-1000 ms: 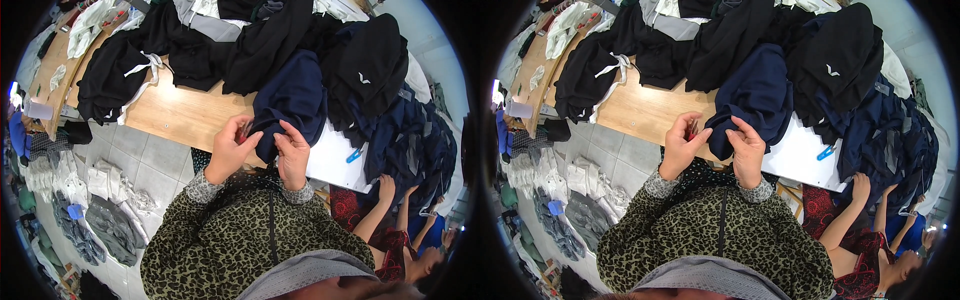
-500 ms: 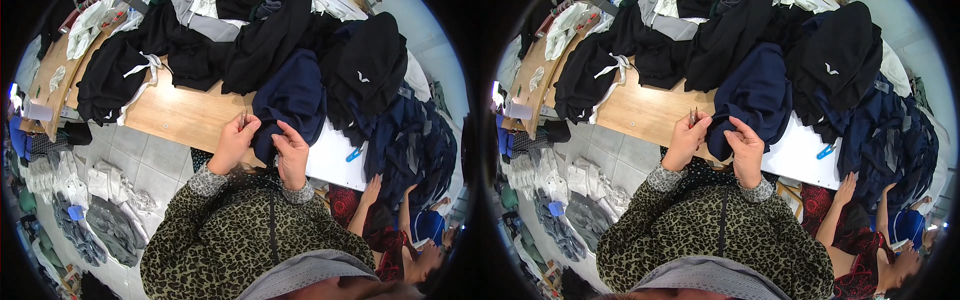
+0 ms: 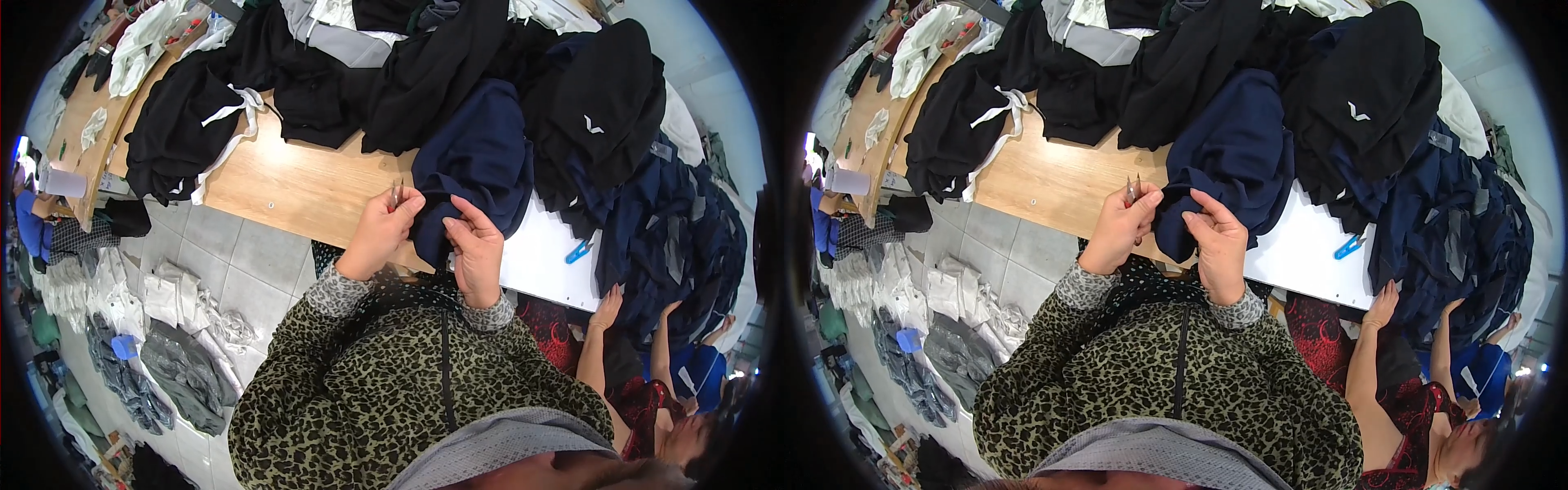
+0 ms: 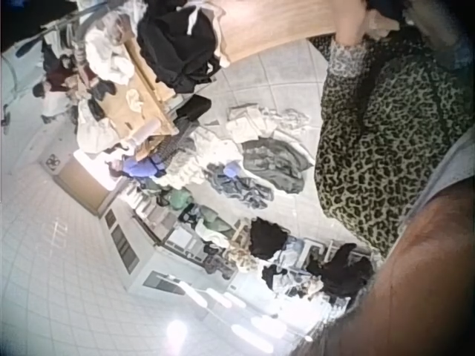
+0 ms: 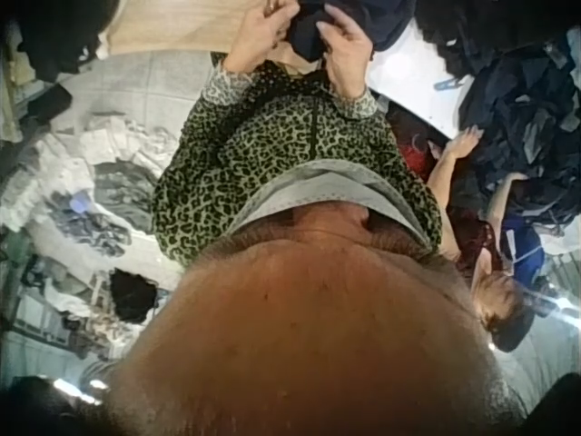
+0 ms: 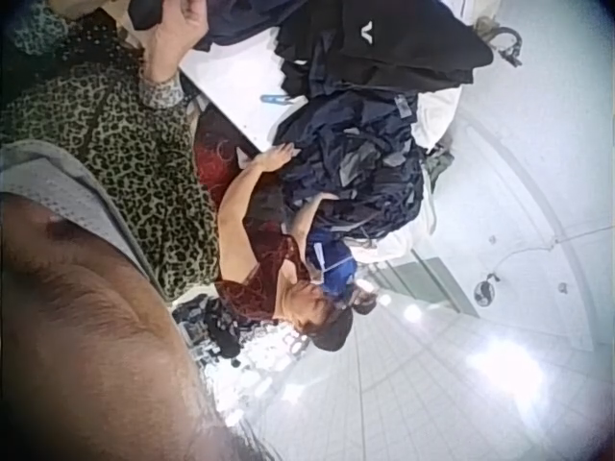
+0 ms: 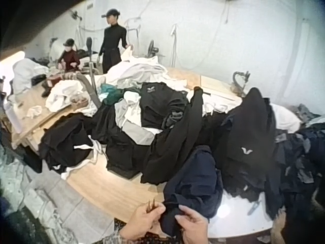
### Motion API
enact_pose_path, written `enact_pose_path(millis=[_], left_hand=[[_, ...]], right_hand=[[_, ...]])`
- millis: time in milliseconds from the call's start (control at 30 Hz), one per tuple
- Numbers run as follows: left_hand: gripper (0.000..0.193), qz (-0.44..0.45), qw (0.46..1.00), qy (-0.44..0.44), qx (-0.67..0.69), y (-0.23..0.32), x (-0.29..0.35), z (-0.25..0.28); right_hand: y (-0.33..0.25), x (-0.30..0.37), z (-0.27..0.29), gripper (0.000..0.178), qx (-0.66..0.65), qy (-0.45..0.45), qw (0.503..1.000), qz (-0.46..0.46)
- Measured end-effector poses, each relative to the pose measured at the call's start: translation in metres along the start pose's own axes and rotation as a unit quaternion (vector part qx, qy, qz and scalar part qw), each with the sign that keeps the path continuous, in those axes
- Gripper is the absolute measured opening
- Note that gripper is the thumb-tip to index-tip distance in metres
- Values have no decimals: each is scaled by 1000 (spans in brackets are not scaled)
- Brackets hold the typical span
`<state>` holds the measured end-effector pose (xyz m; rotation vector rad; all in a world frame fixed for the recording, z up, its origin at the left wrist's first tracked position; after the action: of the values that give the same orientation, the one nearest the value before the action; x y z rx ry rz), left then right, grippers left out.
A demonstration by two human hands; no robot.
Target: Trimming loose threads and inspecting blue garments at a textile manufacturing workbench.
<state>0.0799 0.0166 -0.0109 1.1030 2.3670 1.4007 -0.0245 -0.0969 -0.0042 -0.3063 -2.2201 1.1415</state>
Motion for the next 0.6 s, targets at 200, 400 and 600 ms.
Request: enact_pose_path(millis=[200,400,600], left_hand=[[10,-325,878,-69,-346,14,11,-16],[5,-264,923,-118,-256,8,9,-9],[10,-220,949,-58,-221,9,7,-3]], right_hand=[[-1,1,-7,34,1,5,1000,-7],[-3,-1,2,34,-25,7,1000,-8],[-5,1,0,34,-25,20,999,2]])
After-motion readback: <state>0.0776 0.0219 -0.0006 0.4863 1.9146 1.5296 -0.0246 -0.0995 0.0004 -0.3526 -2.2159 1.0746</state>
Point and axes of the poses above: each hand's wrist, its own x-axis away from the middle knuckle, its own z-axis out of the back of the hand, y = z × x, the point moved 4 cm from there along -x, towards the middle knuckle, and after that the axes turned 14 degrees about -z, right-handed, at the moved point
